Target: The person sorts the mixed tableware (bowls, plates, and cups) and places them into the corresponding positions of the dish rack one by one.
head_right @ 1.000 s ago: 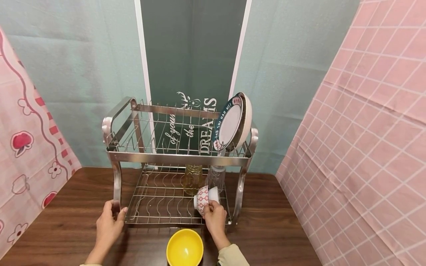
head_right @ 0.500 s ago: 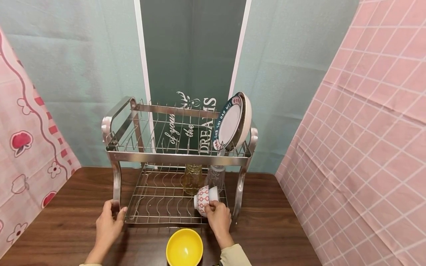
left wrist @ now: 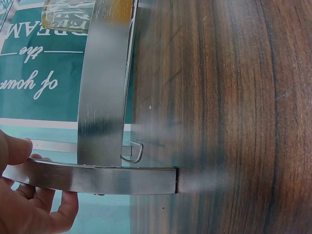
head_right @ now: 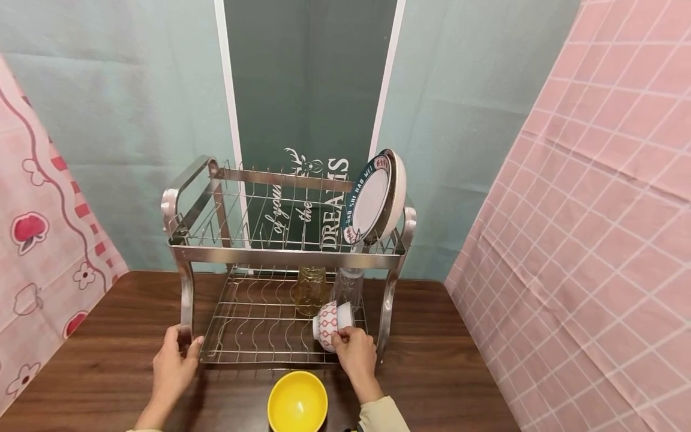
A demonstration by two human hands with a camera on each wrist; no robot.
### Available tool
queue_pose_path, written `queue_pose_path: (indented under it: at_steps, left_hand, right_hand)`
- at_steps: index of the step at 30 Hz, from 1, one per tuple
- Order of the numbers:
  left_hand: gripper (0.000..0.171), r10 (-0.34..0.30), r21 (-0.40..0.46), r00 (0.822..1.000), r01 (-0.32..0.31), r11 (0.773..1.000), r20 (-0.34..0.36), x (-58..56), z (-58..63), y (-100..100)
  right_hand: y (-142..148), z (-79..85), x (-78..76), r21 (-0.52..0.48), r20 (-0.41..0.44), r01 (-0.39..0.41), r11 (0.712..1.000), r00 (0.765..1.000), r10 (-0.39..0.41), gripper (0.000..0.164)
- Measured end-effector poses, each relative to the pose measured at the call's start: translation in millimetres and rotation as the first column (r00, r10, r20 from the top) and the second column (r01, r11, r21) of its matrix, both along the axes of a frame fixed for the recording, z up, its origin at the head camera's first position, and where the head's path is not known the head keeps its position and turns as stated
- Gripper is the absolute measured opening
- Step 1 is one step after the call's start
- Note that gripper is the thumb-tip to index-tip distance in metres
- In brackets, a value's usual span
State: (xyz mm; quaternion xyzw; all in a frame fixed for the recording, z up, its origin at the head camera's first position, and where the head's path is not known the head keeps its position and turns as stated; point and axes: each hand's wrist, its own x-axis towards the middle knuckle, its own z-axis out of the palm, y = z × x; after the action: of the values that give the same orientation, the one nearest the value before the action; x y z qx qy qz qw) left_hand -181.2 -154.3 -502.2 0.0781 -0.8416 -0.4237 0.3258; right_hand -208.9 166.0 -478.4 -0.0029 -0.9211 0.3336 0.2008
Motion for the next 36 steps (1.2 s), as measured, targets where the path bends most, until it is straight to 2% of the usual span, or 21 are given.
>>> queue_pose_path:
  at_steps: [3, 7, 12, 16, 21, 25, 30, 36]
  left_hand:
    - [0.031, 0.001, -0.001, 1.000, -0.001, 1.000, 0.004, 0.4, -0.6, -0.8]
    - [0.031, 0.001, -0.008, 1.000, -0.001, 1.000, 0.002, 0.5, -1.7, -0.9]
    - [0.031, 0.012, -0.005, 1.000, -0.012, 1.000, -0.027, 0.7, -2.3, -0.5]
    - [0.031, 0.011, -0.008, 1.000, -0.011, 1.000, -0.026, 0.1, -1.6, -0.6]
    - [0.031, 0.005, -0.008, 1.000, -0.005, 1.000, -0.021, -0.4, -2.0, -0.1]
    - [0.031, 0.003, -0.004, 1.000, -0.003, 1.000, -0.016, 0.3, -1.9, -0.3]
    - [0.030, 0.001, 0.000, 1.000, -0.001, 1.000, -0.009, 0.6, -1.4, -0.6]
    - [0.030, 0.001, -0.004, 1.000, -0.001, 1.000, -0.015, 0.0, -1.7, -0.7]
  right_hand:
    - [1.7, -0.9, 1.3, 0.014, 0.003, -0.026, 1.000, 1.000, 0.026, 0.006]
    - [6.2, 1.4, 4.1, 0.002, 0.053, -0.089, 0.996, 0.995, 0.089, 0.005]
    - [11.9, 7.6, 7.3, -0.019, 0.127, -0.179, 0.984, 0.975, 0.180, 0.004]
    - [14.4, 12.8, 10.8, -0.005, 0.191, -0.200, 0.980, 0.962, 0.197, 0.007]
    - [17.2, 21.8, 18.3, 0.042, 0.314, -0.257, 0.965, 0.921, 0.232, 0.016]
    - [16.7, 27.7, 24.4, 0.081, 0.382, -0.314, 0.946, 0.887, 0.261, 0.025]
    - [13.3, 31.4, 32.3, 0.085, 0.394, -0.357, 0.930, 0.870, 0.298, 0.031]
    - [8.1, 24.2, 42.1, -0.010, 0.335, -0.458, 0.889, 0.836, 0.435, 0.026]
